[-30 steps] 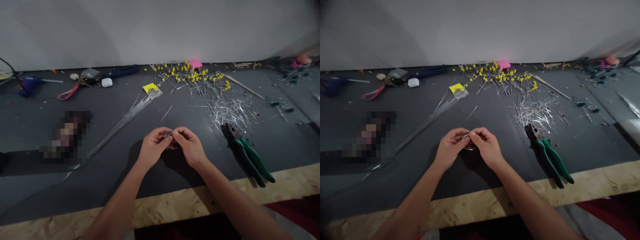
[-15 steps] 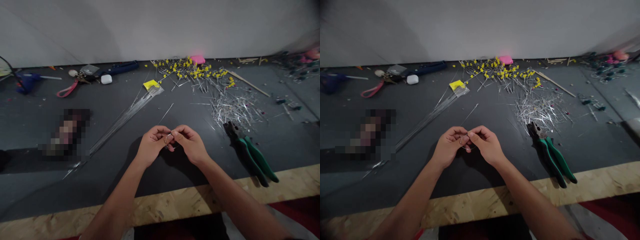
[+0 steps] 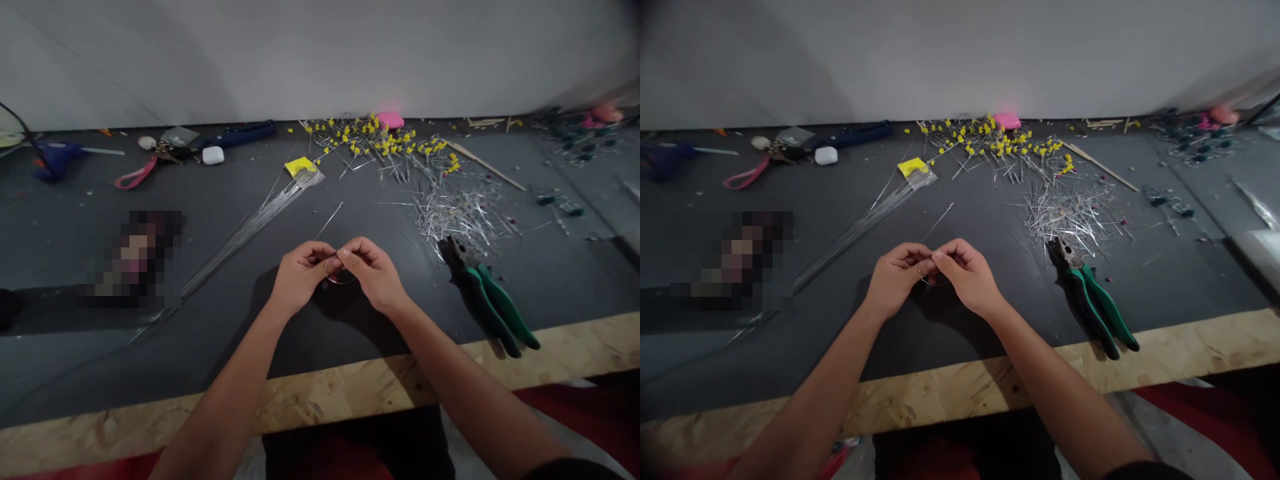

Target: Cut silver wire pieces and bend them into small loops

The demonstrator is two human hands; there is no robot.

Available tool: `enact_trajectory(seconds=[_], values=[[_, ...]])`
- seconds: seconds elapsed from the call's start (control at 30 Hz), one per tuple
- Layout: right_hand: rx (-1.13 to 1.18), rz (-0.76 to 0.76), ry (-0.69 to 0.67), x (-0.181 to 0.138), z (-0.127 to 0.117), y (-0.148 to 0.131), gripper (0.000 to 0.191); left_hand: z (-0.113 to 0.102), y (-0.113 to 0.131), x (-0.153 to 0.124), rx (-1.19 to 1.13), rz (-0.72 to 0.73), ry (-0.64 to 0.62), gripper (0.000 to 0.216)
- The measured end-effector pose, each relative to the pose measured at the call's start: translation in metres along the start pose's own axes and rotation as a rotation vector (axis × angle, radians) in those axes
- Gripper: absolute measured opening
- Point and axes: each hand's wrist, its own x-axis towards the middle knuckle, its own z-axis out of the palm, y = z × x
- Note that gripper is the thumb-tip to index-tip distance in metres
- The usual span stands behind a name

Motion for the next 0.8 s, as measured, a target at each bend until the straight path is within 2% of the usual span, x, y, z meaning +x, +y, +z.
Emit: enact_trajectory(seconds=[0.13,0.23,0.33,0.43,0.5,0.57,0.67,0.8], values=[[0.015,0.025,0.033,-0.001,0.002,0.000,0.016,0.000,-0.001,0.000,0.072,0.007,-0.054,0.023],[0.022,0.054,0.039,-0.001,0.001,0.001,0.015,-0.002,-0.001,-0.001,0.223,0.048,-0.053,0.021],[0.010,0.060,0.046,0.000,-0.001,0.005,0.014,-0.006,-0.001,-0.002,0.518,0.195,-0.021,0.015],[0.009,0.078,0.025,0.001,-0.003,0.009,0.016,-0.012,-0.001,-0.002,0.830,0.395,-0.046,0.013],[0.018,0.099,0.004,0.002,-0.004,0.012,0.017,-0.016,-0.003,-0.002,0.956,0.497,-0.078,0.017],[0.017,0.108,-0.010,0.002,-0.004,0.013,0.017,-0.018,-0.004,-0.001,1.005,0.537,-0.092,0.019],[-0.024,0.076,-0.016,0.002,-0.004,0.011,0.018,-0.017,-0.002,-0.001,0.938,0.495,-0.031,0.017],[-0.120,-0.030,-0.031,0.001,-0.004,0.006,0.016,-0.016,0.003,-0.003,0.684,0.241,0.195,0.024]])
